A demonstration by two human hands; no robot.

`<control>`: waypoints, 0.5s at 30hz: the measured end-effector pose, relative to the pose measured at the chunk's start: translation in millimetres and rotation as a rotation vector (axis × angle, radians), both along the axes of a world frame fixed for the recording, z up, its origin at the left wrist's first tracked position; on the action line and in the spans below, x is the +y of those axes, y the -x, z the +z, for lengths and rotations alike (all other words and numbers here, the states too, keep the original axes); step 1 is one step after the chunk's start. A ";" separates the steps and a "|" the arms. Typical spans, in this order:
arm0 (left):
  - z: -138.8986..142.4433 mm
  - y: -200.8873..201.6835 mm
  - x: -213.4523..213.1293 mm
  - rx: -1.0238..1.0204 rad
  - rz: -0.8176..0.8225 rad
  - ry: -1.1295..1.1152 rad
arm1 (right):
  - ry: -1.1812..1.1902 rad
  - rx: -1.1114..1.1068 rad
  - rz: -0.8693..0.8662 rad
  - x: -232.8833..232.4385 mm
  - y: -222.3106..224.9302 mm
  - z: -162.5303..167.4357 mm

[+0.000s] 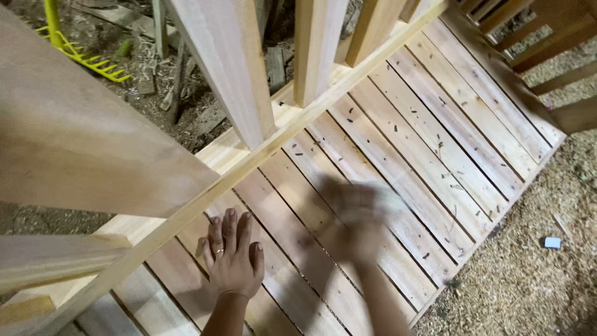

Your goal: The person sands the slatted seat of a wooden bench, rubbing a sanding block by hand back and forth across the planks, working section by section across the seat. Near the end they switch to a sheet of sandpaper and continue sanding the slats.

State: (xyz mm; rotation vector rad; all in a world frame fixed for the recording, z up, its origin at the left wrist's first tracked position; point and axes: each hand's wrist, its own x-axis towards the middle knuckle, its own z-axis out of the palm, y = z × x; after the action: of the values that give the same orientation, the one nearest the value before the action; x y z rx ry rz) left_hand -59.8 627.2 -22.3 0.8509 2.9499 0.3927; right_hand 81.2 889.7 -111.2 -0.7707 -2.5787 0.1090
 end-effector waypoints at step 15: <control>-6.5 1.9 -2.4 -0.019 -0.016 -0.036 | -0.156 -0.124 0.541 -6.9 125.4 113.5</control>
State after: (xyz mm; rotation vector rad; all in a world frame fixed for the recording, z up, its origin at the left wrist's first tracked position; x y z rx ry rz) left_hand -61.7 624.8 -28.8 0.8693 2.9257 0.4523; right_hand -44.2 882.8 2.3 -0.0113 -2.8062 0.0233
